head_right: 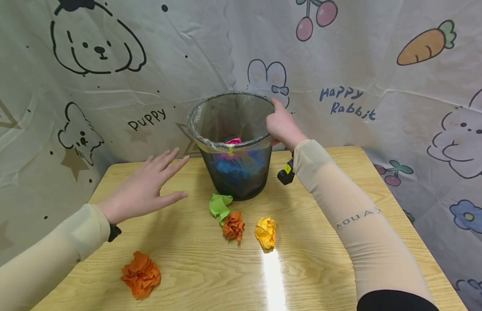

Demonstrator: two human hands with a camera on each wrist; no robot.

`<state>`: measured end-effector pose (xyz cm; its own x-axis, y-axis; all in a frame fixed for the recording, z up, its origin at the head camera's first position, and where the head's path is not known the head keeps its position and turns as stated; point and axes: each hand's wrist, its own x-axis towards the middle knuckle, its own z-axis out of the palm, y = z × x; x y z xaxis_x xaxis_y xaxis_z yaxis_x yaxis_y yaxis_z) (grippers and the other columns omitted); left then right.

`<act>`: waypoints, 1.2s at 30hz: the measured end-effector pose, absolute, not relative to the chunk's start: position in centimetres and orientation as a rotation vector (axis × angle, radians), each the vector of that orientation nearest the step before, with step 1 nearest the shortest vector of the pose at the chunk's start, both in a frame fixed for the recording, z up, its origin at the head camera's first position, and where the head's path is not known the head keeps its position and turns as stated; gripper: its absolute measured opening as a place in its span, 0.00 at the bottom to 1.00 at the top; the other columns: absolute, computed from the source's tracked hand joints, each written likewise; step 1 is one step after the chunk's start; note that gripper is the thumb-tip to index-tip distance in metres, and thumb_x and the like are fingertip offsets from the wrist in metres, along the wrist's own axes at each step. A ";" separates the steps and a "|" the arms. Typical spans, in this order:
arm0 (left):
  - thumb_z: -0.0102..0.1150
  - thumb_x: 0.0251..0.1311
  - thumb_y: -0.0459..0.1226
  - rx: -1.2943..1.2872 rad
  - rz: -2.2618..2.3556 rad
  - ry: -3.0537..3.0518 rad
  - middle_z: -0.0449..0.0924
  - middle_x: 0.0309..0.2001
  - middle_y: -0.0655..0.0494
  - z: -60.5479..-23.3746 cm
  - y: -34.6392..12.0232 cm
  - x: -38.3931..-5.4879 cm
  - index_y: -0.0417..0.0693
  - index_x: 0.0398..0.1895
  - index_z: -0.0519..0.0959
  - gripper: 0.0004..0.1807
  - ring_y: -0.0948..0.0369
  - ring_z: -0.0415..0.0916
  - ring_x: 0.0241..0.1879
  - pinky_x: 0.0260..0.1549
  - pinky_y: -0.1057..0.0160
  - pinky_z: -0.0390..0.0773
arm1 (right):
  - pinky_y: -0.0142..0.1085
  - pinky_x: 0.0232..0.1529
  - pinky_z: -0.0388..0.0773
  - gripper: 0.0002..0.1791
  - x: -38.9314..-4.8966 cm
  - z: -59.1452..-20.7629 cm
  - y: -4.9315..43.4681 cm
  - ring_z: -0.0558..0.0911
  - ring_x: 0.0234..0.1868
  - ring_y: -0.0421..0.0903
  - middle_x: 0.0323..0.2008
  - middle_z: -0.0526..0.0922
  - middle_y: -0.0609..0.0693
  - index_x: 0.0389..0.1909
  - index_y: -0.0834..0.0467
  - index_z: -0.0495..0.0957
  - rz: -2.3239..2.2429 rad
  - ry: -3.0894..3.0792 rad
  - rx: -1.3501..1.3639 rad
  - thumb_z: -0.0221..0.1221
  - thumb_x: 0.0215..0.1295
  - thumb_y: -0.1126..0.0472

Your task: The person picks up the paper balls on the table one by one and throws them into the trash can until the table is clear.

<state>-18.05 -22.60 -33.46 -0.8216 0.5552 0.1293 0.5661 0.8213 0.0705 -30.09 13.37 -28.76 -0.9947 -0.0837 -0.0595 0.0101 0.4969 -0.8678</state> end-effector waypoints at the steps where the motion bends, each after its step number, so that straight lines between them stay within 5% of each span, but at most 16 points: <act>1: 0.54 0.67 0.66 -0.900 -0.156 -2.912 0.41 0.83 0.47 -34.0 -22.8 -17.6 0.60 0.84 0.49 0.49 0.44 0.42 0.80 0.72 0.33 0.46 | 0.45 0.31 0.84 0.41 -30.1 -28.8 13.4 0.77 0.30 0.51 0.80 0.52 0.57 0.84 0.45 0.37 -1.529 2.635 -0.069 0.36 0.74 0.67; 14: 0.43 0.61 0.77 -0.936 -0.180 -3.046 0.44 0.82 0.48 -40.0 -24.2 -13.2 0.62 0.84 0.51 0.53 0.42 0.49 0.78 0.69 0.30 0.52 | 0.46 0.31 0.85 0.40 -30.2 -29.0 13.6 0.79 0.35 0.53 0.79 0.53 0.58 0.84 0.44 0.37 -1.531 2.633 -0.076 0.35 0.75 0.67; 18: 0.55 0.59 0.73 -0.959 -0.262 -3.150 0.48 0.81 0.45 -41.1 -24.9 -12.0 0.61 0.83 0.55 0.54 0.42 0.52 0.77 0.66 0.28 0.57 | 0.45 0.31 0.84 0.40 -30.1 -28.9 13.5 0.75 0.25 0.48 0.80 0.50 0.57 0.84 0.44 0.36 -1.526 2.631 -0.083 0.35 0.75 0.66; 23: 0.73 0.53 0.62 -0.978 -0.441 -3.289 0.59 0.75 0.40 -42.0 -25.9 -10.7 0.52 0.75 0.68 0.49 0.41 0.64 0.69 0.60 0.38 0.72 | 0.46 0.32 0.84 0.40 -30.0 -28.8 13.5 0.74 0.23 0.47 0.81 0.49 0.57 0.84 0.44 0.36 -1.524 2.631 -0.081 0.35 0.75 0.66; 29: 0.80 0.44 0.59 -1.015 -0.507 -3.416 0.65 0.64 0.51 -42.9 -26.7 -9.4 0.53 0.63 0.74 0.44 0.54 0.72 0.52 0.43 0.53 0.79 | 0.44 0.31 0.84 0.40 -30.1 -28.8 13.3 0.72 0.20 0.46 0.80 0.50 0.57 0.84 0.45 0.36 -1.518 2.636 -0.085 0.35 0.75 0.66; 36: 0.85 0.34 0.57 -0.977 -0.437 -3.470 0.64 0.67 0.44 -43.8 -27.5 -8.3 0.53 0.62 0.73 0.49 0.40 0.66 0.63 0.39 0.45 0.81 | 0.44 0.30 0.85 0.40 -30.0 -28.8 13.4 0.78 0.29 0.52 0.80 0.52 0.59 0.84 0.45 0.37 -1.521 2.645 -0.077 0.35 0.75 0.67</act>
